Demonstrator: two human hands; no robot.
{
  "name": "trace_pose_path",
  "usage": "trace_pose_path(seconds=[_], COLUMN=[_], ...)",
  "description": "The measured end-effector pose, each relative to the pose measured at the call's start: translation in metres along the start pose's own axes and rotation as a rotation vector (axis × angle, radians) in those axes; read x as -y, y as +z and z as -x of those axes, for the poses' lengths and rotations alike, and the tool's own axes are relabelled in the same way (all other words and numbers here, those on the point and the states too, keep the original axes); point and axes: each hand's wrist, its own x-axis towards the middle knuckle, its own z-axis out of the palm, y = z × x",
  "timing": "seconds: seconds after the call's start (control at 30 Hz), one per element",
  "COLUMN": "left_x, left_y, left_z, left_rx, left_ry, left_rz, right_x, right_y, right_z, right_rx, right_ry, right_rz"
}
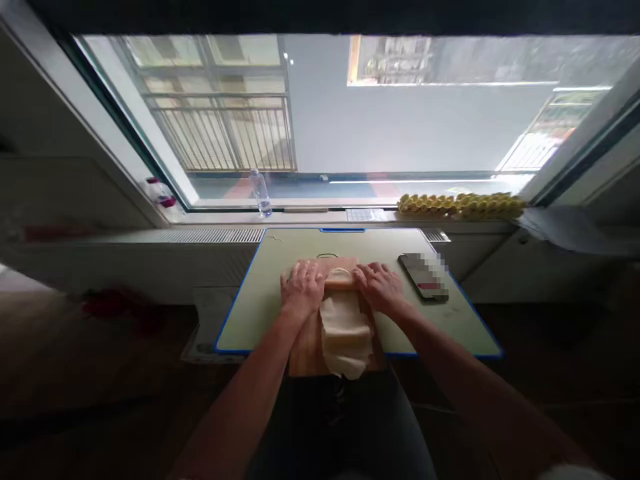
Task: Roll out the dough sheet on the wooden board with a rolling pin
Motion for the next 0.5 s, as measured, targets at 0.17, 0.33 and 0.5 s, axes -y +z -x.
trace_pose_path(seconds=[0.17, 0.33, 0.5], left_x=[0.001, 0.0, 0.001], left_y=[0.014, 0.02, 0.015], left_z=[-0.011, -0.04, -0.067], left_rx=[-0.082, -0.038, 0.074], left_ry=[-0.018, -0.039, -0.057], left_rz=[0.001, -0.016, -0.045], right_x=[0.002, -0.007, -0.016], right_y=[0.002, 0.001, 0.007], right_z=[-0.017, -0.047, -0.078], right_rx=[0.026, 0.094, 0.134], right_ry=[0.119, 0.097, 0.189], right_rz=[-0.045, -0.098, -0.204])
